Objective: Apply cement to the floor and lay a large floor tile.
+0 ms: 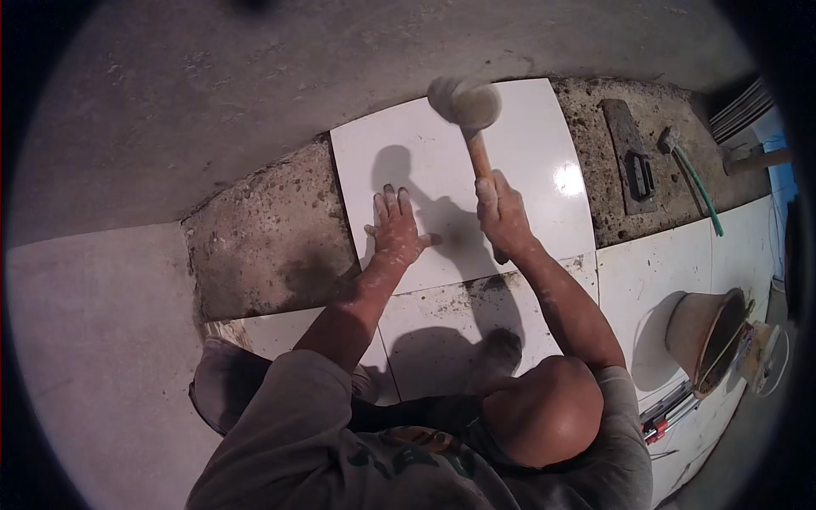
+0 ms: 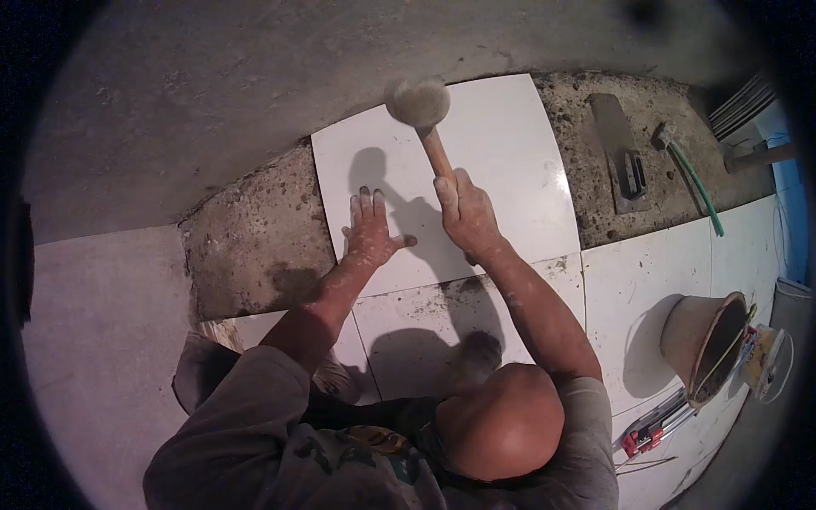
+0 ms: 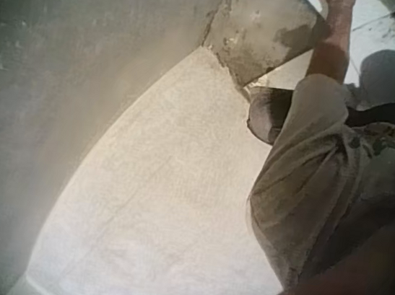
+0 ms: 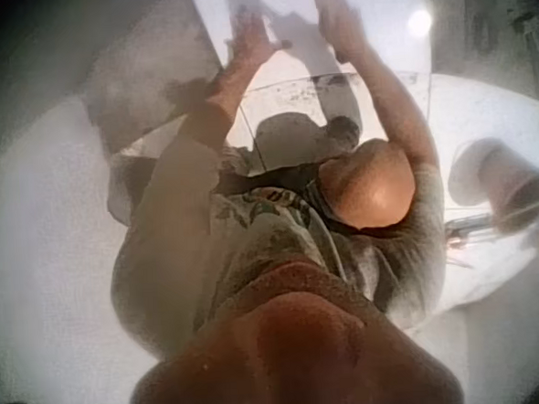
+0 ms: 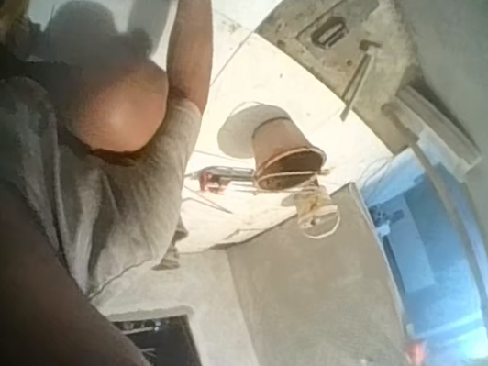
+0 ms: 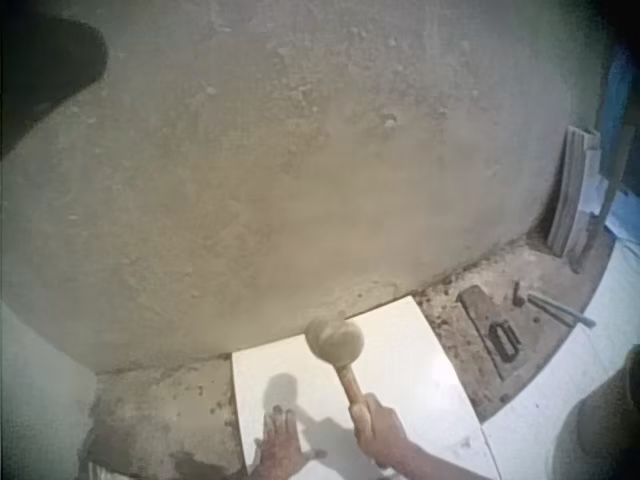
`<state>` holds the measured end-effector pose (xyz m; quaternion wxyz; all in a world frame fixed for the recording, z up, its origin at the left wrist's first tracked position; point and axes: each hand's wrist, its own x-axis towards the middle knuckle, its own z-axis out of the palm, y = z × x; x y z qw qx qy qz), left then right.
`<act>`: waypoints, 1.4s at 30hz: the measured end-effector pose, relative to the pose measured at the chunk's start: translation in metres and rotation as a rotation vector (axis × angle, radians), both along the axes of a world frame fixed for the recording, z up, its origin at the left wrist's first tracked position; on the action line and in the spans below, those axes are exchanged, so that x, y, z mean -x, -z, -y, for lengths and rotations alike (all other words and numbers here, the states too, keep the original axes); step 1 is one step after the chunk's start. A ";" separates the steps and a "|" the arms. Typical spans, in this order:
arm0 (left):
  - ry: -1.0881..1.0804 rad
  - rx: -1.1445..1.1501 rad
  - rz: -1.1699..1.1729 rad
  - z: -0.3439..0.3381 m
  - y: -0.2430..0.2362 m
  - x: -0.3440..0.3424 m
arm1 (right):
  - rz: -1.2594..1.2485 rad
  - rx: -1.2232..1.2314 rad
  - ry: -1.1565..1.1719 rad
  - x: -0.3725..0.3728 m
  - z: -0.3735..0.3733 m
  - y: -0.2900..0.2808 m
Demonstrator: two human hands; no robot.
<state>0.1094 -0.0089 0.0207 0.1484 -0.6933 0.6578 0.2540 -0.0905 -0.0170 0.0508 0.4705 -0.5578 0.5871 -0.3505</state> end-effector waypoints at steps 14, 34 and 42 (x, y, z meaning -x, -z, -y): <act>0.043 0.000 0.062 0.006 -0.001 0.005 | -0.021 0.137 0.073 0.005 -0.025 -0.034; -0.080 0.290 -0.220 -0.100 0.032 -0.087 | 0.036 -0.437 0.313 0.033 -0.185 0.012; -0.207 0.380 -0.471 -0.158 0.059 -0.106 | 0.069 -0.181 0.036 0.042 -0.178 -0.009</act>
